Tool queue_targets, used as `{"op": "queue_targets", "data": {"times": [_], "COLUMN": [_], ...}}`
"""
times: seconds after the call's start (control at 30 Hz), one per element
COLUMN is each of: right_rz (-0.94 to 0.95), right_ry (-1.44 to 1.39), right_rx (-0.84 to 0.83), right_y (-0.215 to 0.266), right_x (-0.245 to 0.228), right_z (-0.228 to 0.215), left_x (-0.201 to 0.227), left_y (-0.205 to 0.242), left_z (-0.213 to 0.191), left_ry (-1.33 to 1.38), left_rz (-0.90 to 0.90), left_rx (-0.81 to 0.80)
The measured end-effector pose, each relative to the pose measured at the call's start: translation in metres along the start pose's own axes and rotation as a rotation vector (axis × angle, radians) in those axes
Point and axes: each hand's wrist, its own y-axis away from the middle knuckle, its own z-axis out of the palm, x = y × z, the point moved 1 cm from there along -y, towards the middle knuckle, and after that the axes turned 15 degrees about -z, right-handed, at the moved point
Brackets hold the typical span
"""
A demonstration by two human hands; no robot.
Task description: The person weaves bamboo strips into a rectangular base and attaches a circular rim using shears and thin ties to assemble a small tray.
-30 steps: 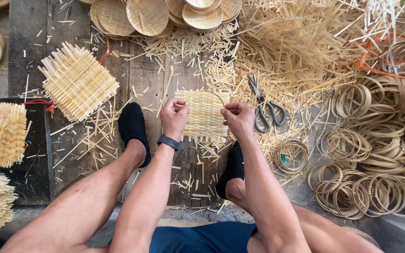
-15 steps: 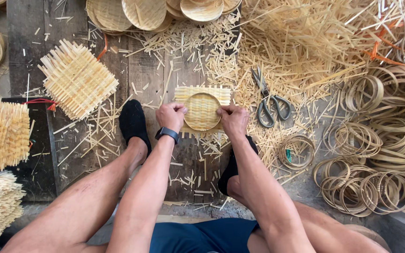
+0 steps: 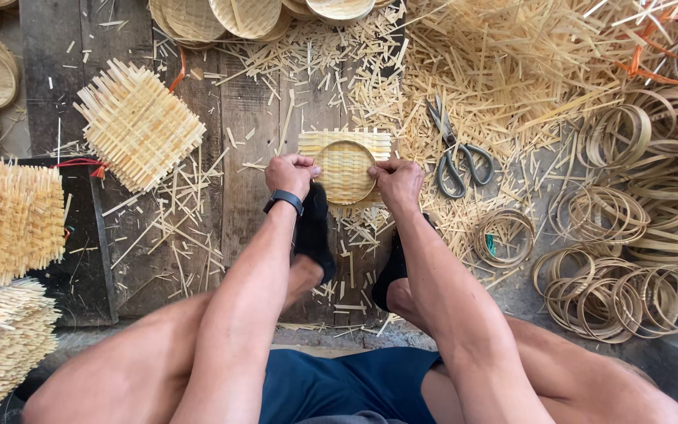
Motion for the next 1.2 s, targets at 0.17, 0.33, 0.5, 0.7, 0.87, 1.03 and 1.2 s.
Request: {"op": "queue_targets", "data": {"times": [0.17,0.33,0.5,0.7,0.87,1.03,1.2], "right_rz": [-0.078,0.022,-0.069,-0.018,-0.084,0.475,0.218], "right_ry": [0.020,-0.061,0.021,-0.084,0.160,-0.682,-0.473], "right_rx": [0.015,-0.015,-0.055,-0.323,0.037,-0.044,0.155], "right_y": [0.001,0.000,-0.010,-0.036,0.009,0.080,0.079], "right_x": [0.002,0.003,0.010,0.010,-0.016,0.019,0.047], "right_z": [-0.003,-0.003,-0.008,-0.018,-0.003,0.084,0.115], "left_x": [0.011,0.001,-0.008,0.010,0.055,0.058,0.034], "left_y": [0.003,-0.006,-0.019,-0.016,-0.005,-0.008,-0.025], "left_z": [-0.010,-0.004,0.000,-0.017,-0.013,0.019,0.052], "left_ry": [-0.074,0.014,0.115,-0.040,-0.493,-0.188,-0.024], "left_rz": [-0.025,-0.009,-0.079,-0.076,0.569,1.052,0.664], "left_rx": [-0.039,-0.094,-0.206,-0.278,0.017,-0.072,-0.264]}}
